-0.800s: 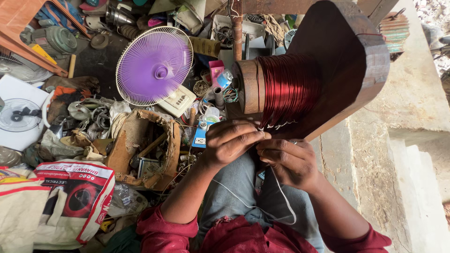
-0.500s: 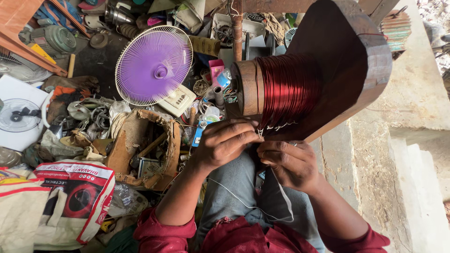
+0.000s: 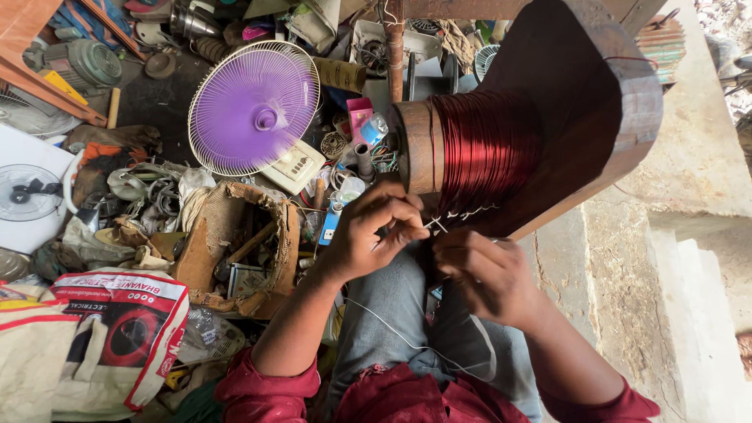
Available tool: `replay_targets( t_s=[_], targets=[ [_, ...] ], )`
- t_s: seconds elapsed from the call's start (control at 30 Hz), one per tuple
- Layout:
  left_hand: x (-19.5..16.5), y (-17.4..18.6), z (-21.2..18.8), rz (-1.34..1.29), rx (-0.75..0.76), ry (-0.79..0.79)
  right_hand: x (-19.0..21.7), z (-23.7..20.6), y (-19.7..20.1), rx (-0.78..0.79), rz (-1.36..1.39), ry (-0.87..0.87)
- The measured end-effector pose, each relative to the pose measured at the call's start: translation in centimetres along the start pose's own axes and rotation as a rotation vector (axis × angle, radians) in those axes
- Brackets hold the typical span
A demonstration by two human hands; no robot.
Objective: The person sits on the floor and winds red copper wire onto a wooden spool using a hand-cranked winder. They tie off the wire with white string, cut the string with scissors, and continue winding the wire in layers.
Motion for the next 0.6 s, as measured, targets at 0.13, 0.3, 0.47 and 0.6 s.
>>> replay_targets(
  t_s=[0.13,0.3,0.47,0.6],
  targets=[
    [0.9,-1.5,-1.5,-0.264,-0.007,0.063,0.6,0.8,-0.5,0.03,-0.027,0.038],
    [2.8,-2.0,-2.5,-0.475,0.033,0.282,0.4,1.0,-0.5,0.031,0.05,0.018],
    [1.7,-1.1,-0.8,-0.335,0.15,0.094,0.2,0.7,0.0,0.013,0.095,0.074],
    [1.4,-1.0,0.5,-0.266,0.204,-0.007,0.1,0.3,0.3,0.034,0.071,0.146]
  ],
)
Point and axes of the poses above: each hand's wrist, its own z-axis towards the middle knuckle, its own y-axis out of the back of the hand, x = y × z, the point moved 7 cm from there along z, towards the middle knuckle, and after that the axes turned 8 degrees about -x, right-handed, at the moved point
